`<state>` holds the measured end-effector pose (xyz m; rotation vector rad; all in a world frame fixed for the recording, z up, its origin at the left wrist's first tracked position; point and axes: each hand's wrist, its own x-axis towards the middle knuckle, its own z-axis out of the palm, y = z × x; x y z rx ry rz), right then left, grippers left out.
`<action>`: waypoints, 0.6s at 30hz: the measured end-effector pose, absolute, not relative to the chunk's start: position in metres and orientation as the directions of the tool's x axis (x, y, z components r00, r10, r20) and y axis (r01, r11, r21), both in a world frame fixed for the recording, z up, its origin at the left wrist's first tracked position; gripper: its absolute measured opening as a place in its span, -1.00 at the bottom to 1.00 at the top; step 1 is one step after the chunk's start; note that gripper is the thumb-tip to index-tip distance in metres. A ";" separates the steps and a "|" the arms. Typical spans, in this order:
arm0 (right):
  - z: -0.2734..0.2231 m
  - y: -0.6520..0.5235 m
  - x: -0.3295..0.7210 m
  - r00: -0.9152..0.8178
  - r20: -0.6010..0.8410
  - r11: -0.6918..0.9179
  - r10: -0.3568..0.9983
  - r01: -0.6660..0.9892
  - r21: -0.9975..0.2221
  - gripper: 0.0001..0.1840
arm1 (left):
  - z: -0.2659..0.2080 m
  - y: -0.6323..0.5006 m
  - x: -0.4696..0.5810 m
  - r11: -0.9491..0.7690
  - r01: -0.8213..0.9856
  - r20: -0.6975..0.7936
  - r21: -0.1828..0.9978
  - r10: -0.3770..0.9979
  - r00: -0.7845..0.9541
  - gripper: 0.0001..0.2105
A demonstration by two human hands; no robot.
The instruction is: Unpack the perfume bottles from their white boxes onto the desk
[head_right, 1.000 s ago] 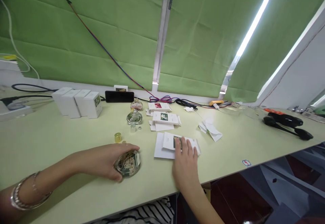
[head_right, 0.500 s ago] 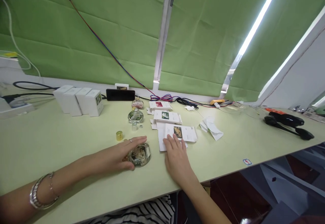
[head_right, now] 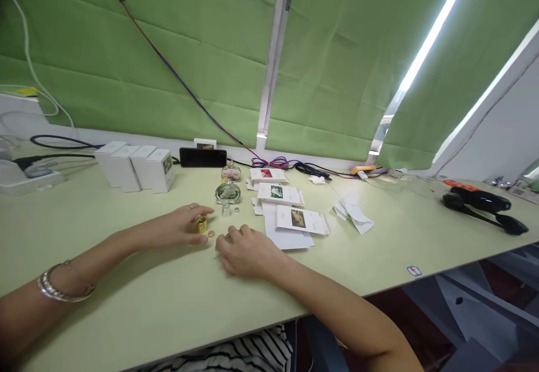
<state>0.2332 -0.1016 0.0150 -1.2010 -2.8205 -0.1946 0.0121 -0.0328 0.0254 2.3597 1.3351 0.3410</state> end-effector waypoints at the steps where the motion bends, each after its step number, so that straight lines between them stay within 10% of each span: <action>1: 0.014 -0.098 0.238 -0.655 0.137 0.661 0.743 0.750 0.005 -0.62 | 0.022 -0.031 0.011 -0.454 0.758 -0.025 0.468 0.851 0.525 -0.32; 7: -0.002 -0.068 0.256 -0.376 0.372 0.522 0.849 0.707 -0.477 -0.62 | 0.009 -0.033 0.020 -0.455 0.735 -0.009 0.503 0.848 0.530 -0.57; 18: 0.007 -0.046 0.247 -0.389 0.326 0.504 0.861 0.736 -0.452 -0.59 | 0.000 -0.034 0.049 -0.476 0.749 0.173 0.460 0.876 0.451 -0.81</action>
